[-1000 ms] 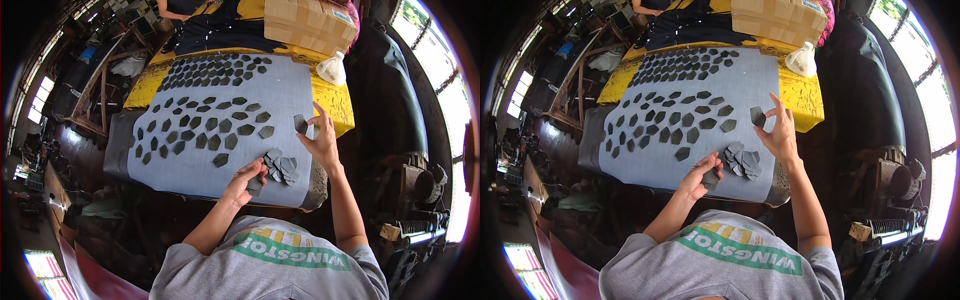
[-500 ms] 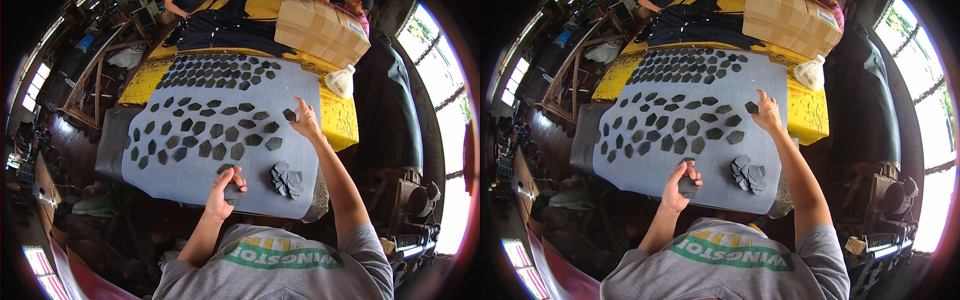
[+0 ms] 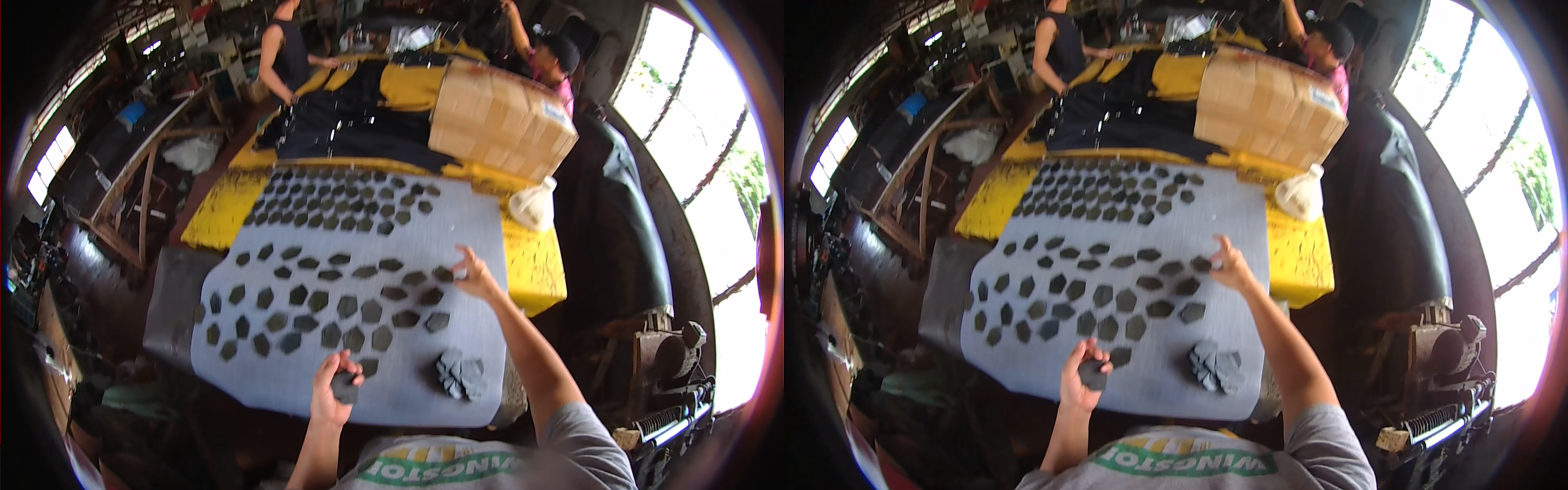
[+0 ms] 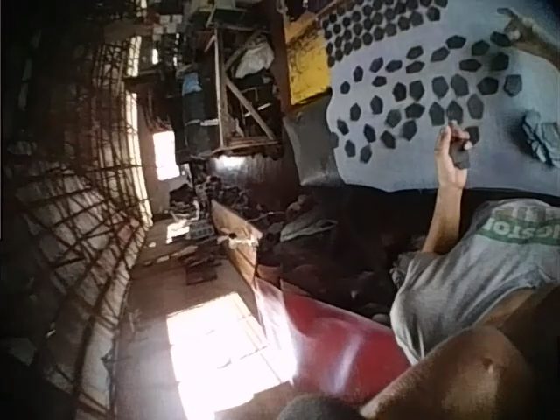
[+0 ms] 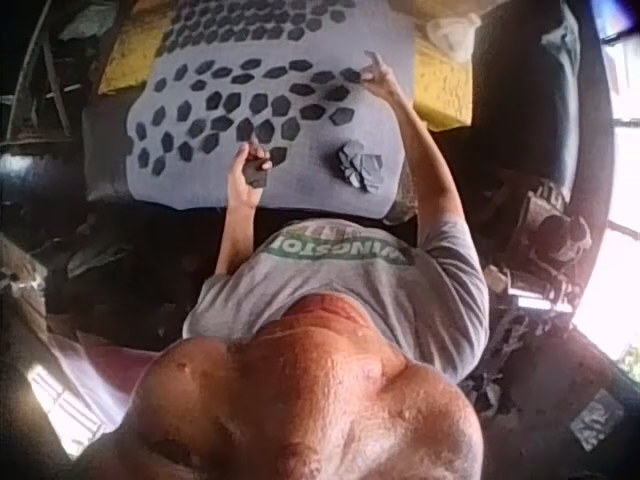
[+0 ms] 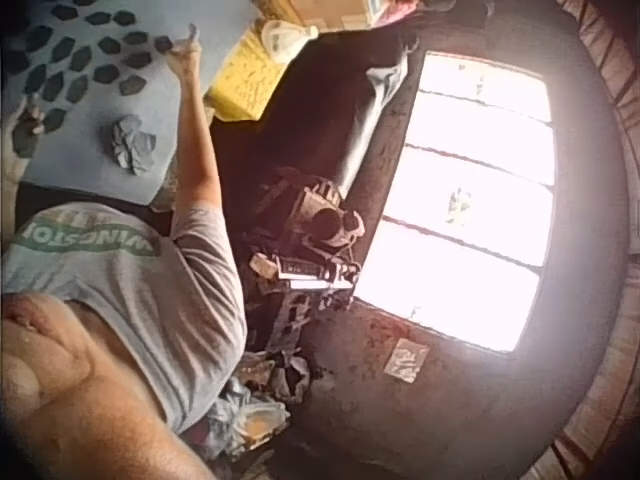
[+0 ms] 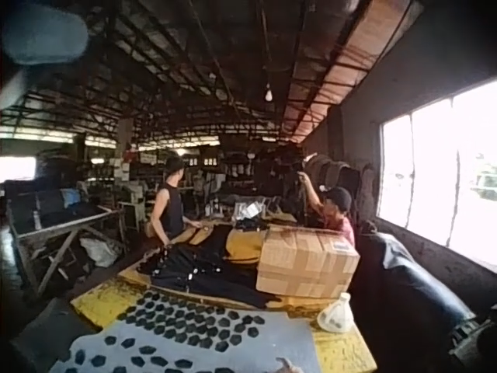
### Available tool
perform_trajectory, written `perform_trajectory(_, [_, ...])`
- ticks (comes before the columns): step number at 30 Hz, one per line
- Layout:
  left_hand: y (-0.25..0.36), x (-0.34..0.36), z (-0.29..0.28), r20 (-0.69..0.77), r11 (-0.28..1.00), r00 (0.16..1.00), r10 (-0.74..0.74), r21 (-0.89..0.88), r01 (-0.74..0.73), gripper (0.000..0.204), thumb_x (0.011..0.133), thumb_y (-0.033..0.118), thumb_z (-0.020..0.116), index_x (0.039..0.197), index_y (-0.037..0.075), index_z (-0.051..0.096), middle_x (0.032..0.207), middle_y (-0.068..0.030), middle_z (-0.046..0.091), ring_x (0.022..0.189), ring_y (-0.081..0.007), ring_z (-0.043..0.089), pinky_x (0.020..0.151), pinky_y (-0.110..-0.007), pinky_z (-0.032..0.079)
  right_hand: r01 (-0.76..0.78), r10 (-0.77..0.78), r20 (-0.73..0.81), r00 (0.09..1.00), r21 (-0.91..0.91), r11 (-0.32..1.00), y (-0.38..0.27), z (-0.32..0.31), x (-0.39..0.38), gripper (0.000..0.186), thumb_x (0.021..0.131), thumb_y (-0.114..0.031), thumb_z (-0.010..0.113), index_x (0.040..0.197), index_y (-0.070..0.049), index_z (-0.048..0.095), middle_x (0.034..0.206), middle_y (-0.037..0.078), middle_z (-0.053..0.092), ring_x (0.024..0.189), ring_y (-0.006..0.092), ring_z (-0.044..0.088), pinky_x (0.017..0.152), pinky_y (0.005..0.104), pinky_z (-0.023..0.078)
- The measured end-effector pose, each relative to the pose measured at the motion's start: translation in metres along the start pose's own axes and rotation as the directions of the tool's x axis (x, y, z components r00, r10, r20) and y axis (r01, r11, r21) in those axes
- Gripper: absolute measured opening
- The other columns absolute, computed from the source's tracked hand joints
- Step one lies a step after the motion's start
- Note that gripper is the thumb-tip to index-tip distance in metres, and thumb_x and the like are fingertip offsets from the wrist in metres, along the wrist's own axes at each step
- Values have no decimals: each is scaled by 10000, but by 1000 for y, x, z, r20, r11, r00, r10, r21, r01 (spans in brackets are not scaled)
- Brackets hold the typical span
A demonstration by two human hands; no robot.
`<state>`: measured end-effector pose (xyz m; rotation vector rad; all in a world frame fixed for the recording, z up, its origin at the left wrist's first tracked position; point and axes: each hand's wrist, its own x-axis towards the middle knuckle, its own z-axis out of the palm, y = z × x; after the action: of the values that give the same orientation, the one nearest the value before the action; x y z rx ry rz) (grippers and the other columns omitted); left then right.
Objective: Arranging cut leather patches on a layout board and operating a mechanical leather-rolling/skiving machine tool.
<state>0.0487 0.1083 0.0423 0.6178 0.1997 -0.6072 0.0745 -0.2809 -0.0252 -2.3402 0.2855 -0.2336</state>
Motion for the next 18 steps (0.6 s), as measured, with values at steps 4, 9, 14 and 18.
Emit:
perform_trajectory(4, [14, 4, -7, -58, 990, 992, 113, 94, -107, 193, 895, 196, 593, 942, 10, 613, 791, -76, 598, 763, -195, 549, 591, -286, 426, 133, -179, -268, 947, -180, 975, 2, 1, -9, 641, 673, -29, 624, 1277, -70, 414, 1139, 180, 583, 886, 305, 596, 726, 364, 499])
perform_trajectory(9, [31, 6, -22, -51, 776, 878, 476, 494, -392, 130, 859, 115, 649, 942, 15, 651, 808, -43, 614, 710, -116, 551, 584, -218, 411, -30, 27, -295, 955, -7, 1000, 1, -8, -35, 506, 687, -9, 603, 1181, -53, 503, 1142, 210, 530, 1096, 377, 487, 940, 414, 401])
perform_trajectory(14, [43, -1, -37, -94, 735, 821, 563, 510, -446, 158, 890, 160, 607, 930, 12, 642, 786, -44, 603, 675, -117, 554, 585, -237, 401, -21, 9, -474, 880, -20, 1000, -8, -9, -84, 348, 730, -12, 634, 1073, -29, 576, 1072, 188, 551, 1031, 359, 512, 892, 396, 422])
perform_trajectory(18, [57, -6, -56, -159, 712, 776, 611, 538, -451, 194, 896, 197, 472, 784, 47, 525, 749, -74, 570, 641, -183, 558, 573, -285, 402, -123, 28, -613, 789, -113, 986, -9, -1, -127, 333, 833, -35, 584, 1159, -22, 520, 1150, 202, 508, 1095, 363, 484, 941, 420, 393])
